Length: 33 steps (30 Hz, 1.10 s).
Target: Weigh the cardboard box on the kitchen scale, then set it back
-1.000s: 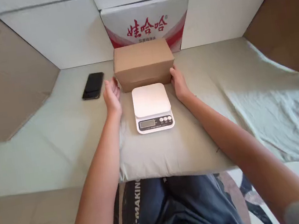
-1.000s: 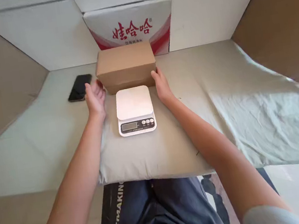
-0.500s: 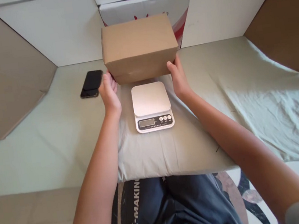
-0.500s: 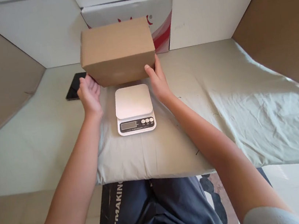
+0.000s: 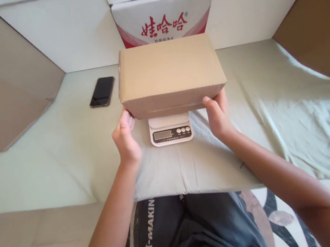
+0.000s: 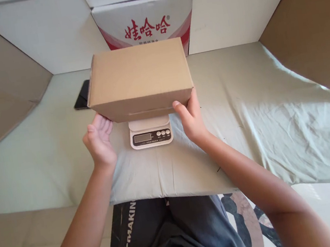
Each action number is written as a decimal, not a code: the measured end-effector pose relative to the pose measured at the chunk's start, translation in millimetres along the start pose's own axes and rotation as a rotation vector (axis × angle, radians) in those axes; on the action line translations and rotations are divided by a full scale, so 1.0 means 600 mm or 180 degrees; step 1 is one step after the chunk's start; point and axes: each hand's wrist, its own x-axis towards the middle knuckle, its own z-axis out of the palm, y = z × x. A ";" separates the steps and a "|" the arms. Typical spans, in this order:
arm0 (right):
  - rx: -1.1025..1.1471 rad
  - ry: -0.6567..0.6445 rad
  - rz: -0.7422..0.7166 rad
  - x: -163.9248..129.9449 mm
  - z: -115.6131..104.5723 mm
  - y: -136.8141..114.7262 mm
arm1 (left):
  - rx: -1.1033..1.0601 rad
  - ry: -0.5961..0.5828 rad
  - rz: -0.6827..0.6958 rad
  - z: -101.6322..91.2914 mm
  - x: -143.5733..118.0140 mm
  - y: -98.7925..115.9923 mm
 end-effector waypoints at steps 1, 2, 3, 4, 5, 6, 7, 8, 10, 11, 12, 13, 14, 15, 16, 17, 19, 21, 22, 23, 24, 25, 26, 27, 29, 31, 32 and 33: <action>0.0059 -0.0031 0.0041 -0.003 0.004 -0.001 | 0.0031 0.0062 0.0000 0.000 -0.002 -0.003; 0.0096 -0.0032 0.0075 -0.005 0.008 -0.001 | 0.0061 0.0104 -0.0005 0.000 -0.002 -0.005; 0.0116 -0.0012 0.0101 -0.007 0.011 -0.001 | 0.0086 0.0128 -0.0014 0.001 -0.003 -0.006; 0.0124 0.0021 0.0117 -0.008 0.012 0.000 | 0.0111 0.0140 -0.0023 0.001 -0.003 -0.007; 0.0125 0.0053 0.0121 -0.008 0.013 0.001 | 0.0135 0.0152 -0.0029 0.002 -0.004 -0.006; 0.0118 0.0074 0.0119 -0.009 0.013 0.002 | 0.0159 0.0166 -0.0029 0.002 -0.005 -0.005; 0.0109 0.0089 0.0117 -0.010 0.012 0.003 | 0.0179 0.0184 -0.0027 0.002 -0.007 -0.004; 0.0102 0.0107 0.0115 -0.010 0.011 0.004 | 0.0189 0.0207 -0.0024 0.002 -0.009 -0.003; 0.0107 0.0146 0.0114 -0.010 0.010 0.004 | 0.0165 0.0258 -0.0037 0.002 -0.013 -0.001; 0.0119 0.0162 0.0115 -0.010 0.009 0.004 | 0.0135 0.0269 -0.0055 0.003 -0.015 0.000; 0.0133 0.0178 0.0112 -0.010 0.010 0.004 | 0.0103 0.0269 -0.0079 0.003 -0.016 0.000; 0.0145 0.0186 0.0107 -0.010 0.010 0.004 | 0.0082 0.0266 -0.0106 0.003 -0.017 0.001; 0.0154 0.0193 0.0099 -0.010 0.011 0.004 | 0.0074 0.0264 -0.0129 0.003 -0.017 0.001; 0.0158 0.0195 0.0092 -0.010 0.012 0.004 | 0.0078 0.0264 -0.0150 0.003 -0.017 0.001; 0.0160 0.0192 0.0088 -0.011 0.013 0.003 | 0.0084 0.0272 -0.0162 0.003 -0.017 0.002; 0.0161 0.0184 0.0085 -0.011 0.014 0.003 | 0.0082 0.0293 -0.0171 0.003 -0.017 0.002; 0.0144 0.0140 0.0092 -0.012 0.016 0.001 | 0.0061 0.0349 -0.0178 0.003 -0.017 0.004; 0.0111 0.0105 0.0122 -0.013 0.018 -0.001 | 0.0064 0.0396 -0.0187 0.002 -0.017 0.005; 0.0097 0.0094 0.0147 -0.013 0.019 -0.002 | 0.0083 0.0416 -0.0190 0.002 -0.018 0.005; 0.0094 0.0090 0.0175 -0.013 0.020 -0.003 | 0.0113 0.0424 -0.0194 0.002 -0.018 0.005; 0.0103 0.0092 0.0198 -0.013 0.020 -0.004 | 0.0146 0.0428 -0.0191 0.001 -0.018 0.005; 0.0122 0.0095 0.0214 -0.013 0.020 -0.004 | 0.0170 0.0418 -0.0188 0.001 -0.018 0.004; 0.0141 0.0101 0.0223 -0.013 0.020 -0.005 | 0.0180 0.0402 -0.0185 0.001 -0.018 0.004; 0.0151 0.0100 0.0227 -0.013 0.020 -0.004 | 0.0182 0.0389 -0.0178 0.001 -0.018 0.004; 0.0140 0.0107 0.0220 -0.012 0.019 -0.003 | 0.0168 0.0372 -0.0184 0.002 -0.018 0.005; 0.0125 0.0104 0.0209 -0.011 0.018 0.000 | 0.0171 0.0392 -0.0201 0.003 -0.018 0.007; 0.0128 0.0101 0.0201 -0.011 0.018 0.001 | 0.0185 0.0409 -0.0209 0.003 -0.018 0.007; 0.0137 0.0095 0.0193 -0.011 0.017 0.002 | 0.0198 0.0421 -0.0213 0.004 -0.018 0.007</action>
